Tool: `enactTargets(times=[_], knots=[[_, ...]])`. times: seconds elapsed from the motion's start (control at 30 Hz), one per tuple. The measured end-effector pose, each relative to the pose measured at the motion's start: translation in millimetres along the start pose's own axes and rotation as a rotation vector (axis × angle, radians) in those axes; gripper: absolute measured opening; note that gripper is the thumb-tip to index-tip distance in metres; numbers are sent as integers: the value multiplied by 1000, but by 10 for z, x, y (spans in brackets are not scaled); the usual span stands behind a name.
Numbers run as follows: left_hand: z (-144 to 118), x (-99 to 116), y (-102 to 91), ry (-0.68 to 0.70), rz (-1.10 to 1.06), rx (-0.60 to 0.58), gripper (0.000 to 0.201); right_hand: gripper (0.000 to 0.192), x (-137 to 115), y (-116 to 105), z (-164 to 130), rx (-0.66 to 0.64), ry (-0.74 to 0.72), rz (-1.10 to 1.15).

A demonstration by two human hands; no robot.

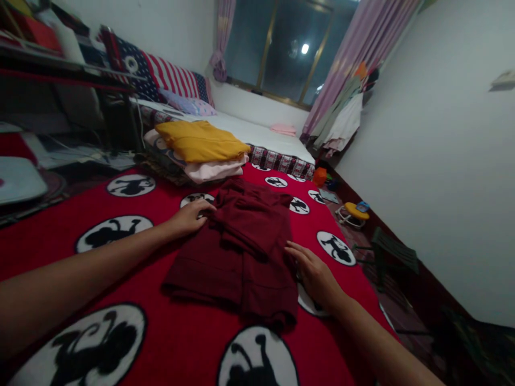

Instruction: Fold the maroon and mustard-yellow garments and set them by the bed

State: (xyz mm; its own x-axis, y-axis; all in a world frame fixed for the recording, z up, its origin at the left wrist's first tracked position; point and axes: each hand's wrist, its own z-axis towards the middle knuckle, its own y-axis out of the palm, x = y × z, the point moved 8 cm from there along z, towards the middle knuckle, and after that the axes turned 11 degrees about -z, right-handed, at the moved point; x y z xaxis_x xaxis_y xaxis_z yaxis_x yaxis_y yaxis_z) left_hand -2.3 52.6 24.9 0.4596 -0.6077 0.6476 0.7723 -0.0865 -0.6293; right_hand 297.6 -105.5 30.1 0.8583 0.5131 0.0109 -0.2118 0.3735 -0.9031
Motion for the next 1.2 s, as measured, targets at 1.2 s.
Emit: enactTargets(times=[1.2], knots=[[-1036, 718, -151, 388, 102, -636, 65, 41, -439, 74, 144, -113, -86, 70]])
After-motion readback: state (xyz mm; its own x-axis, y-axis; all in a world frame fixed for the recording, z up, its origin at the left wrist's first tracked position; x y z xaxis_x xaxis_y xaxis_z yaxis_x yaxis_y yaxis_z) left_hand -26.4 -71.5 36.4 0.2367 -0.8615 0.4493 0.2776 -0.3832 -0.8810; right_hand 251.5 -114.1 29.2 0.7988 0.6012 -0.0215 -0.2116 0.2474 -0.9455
